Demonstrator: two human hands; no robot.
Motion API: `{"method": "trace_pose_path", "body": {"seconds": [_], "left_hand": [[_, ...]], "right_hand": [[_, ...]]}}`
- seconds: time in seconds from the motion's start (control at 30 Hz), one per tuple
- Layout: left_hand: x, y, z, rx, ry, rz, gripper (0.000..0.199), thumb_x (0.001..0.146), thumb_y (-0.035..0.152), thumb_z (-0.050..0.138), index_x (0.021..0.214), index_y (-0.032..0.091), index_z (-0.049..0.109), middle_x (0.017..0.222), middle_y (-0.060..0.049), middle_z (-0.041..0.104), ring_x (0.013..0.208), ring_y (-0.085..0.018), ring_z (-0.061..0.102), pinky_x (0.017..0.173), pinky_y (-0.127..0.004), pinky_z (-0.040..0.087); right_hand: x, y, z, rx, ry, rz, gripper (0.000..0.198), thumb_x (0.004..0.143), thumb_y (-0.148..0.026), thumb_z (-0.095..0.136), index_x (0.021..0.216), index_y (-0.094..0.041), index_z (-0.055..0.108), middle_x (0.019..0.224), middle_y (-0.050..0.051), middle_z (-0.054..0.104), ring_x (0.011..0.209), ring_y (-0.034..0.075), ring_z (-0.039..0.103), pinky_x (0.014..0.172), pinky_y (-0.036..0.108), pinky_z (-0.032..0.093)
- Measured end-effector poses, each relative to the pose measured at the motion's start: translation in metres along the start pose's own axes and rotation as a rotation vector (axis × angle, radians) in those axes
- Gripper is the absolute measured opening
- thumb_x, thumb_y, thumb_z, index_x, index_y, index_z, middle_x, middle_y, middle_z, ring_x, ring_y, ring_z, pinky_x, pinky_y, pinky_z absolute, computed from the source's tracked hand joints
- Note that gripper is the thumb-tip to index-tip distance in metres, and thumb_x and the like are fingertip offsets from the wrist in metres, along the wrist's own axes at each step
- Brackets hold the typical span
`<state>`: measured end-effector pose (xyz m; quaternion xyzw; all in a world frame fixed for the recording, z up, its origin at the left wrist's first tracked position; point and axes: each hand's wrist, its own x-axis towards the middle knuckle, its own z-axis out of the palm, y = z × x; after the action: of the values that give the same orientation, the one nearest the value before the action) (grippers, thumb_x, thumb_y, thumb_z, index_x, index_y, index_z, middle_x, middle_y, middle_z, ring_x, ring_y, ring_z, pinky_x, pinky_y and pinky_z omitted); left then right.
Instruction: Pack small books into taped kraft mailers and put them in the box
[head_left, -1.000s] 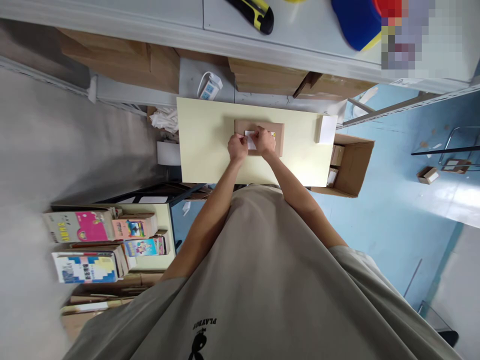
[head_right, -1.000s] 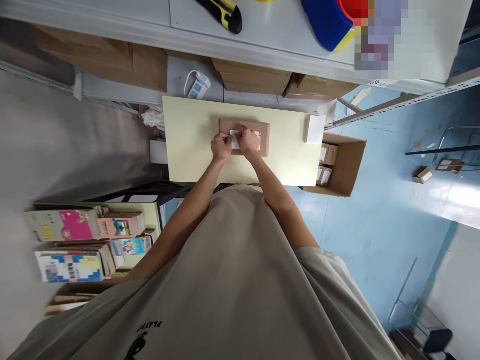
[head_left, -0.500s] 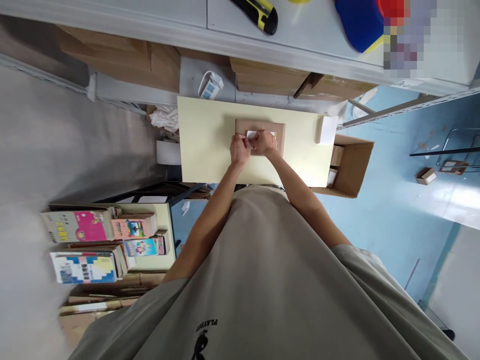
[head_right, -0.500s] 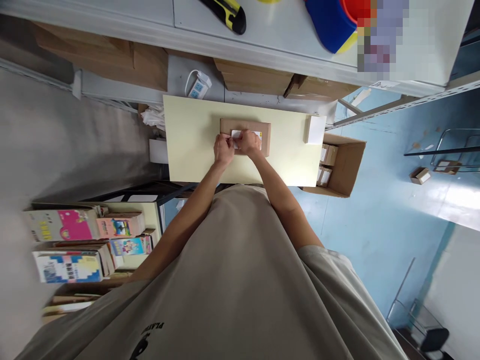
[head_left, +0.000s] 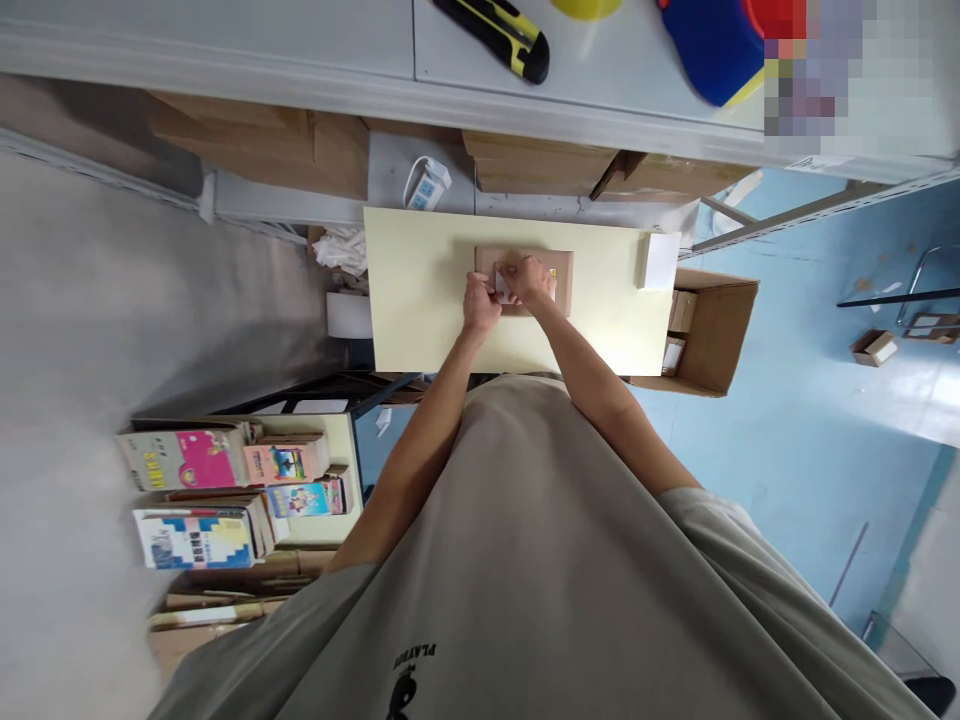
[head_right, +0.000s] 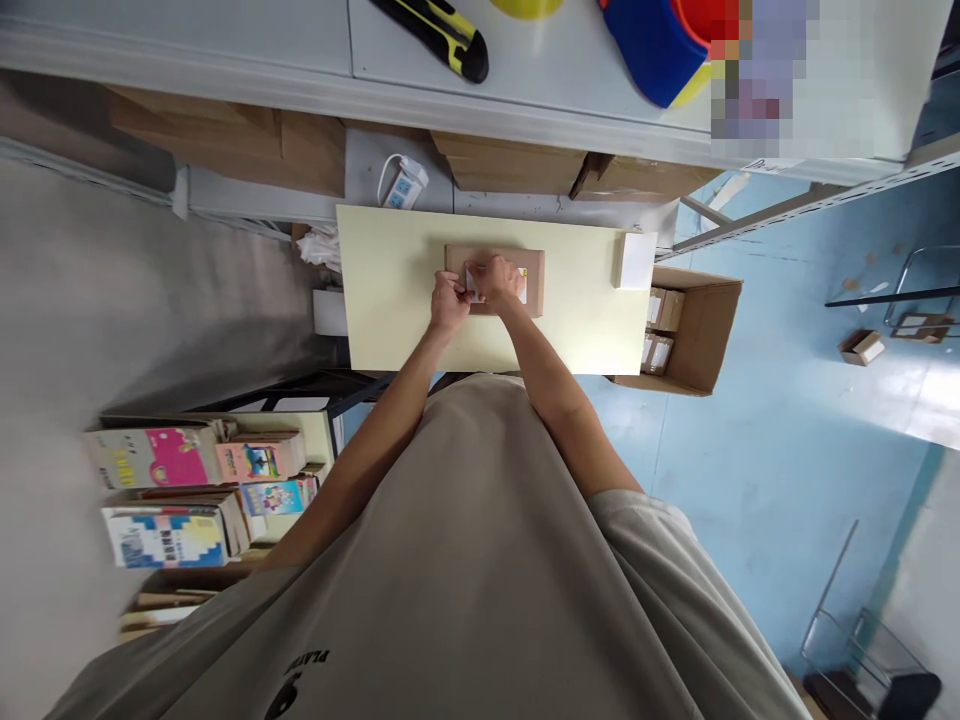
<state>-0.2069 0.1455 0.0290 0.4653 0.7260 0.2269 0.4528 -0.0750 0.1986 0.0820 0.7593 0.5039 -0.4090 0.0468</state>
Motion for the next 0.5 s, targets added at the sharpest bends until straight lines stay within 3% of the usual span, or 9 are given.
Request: {"method": "trace_pose_path", "body": {"seconds": [0.13,0.23,0.33,0.5], "left_hand": [[0.005,0.0,-0.003,-0.044,-0.045,-0.051,0.04,0.093,0.016,0.088,0.121,0.03,0.063,0.103,-0.002,0.075,0.101,-0.022,0.078,0.098,-0.039,0.062],[0.006,0.001,-0.007,-0.074,-0.081,-0.081,0.045,0.086,0.011,0.092,0.114,0.029,0.062,0.091,0.003,0.069,0.091,-0.02,0.075,0.09,-0.036,0.06],[0.005,0.003,-0.012,-0.076,-0.096,-0.078,0.046,0.08,0.007,0.092,0.107,0.028,0.061,0.089,0.005,0.065,0.091,-0.019,0.074,0.089,-0.034,0.058],[0.003,0.006,-0.016,-0.065,-0.085,-0.027,0.046,0.077,0.004,0.082,0.112,0.027,0.064,0.091,0.004,0.065,0.088,-0.017,0.069,0.091,-0.032,0.059]], "right_hand": [[-0.003,0.004,0.0,-0.016,-0.079,-0.037,0.046,0.115,-0.058,0.071,0.093,-0.02,0.083,0.085,0.009,0.086,0.103,0.026,0.085,0.109,0.039,0.064],[-0.009,0.008,0.003,-0.082,-0.075,-0.074,0.028,0.103,-0.047,0.089,0.11,-0.021,0.084,0.108,0.013,0.089,0.12,0.031,0.084,0.111,0.044,0.065],[-0.016,0.011,0.006,-0.141,-0.047,-0.069,0.043,0.094,-0.043,0.098,0.125,-0.02,0.081,0.131,0.017,0.086,0.131,0.034,0.081,0.112,0.046,0.065],[-0.037,0.044,0.002,-0.062,0.013,0.007,0.019,0.107,-0.041,0.083,0.116,-0.024,0.081,0.131,0.015,0.087,0.125,0.032,0.083,0.108,0.044,0.066]]}}
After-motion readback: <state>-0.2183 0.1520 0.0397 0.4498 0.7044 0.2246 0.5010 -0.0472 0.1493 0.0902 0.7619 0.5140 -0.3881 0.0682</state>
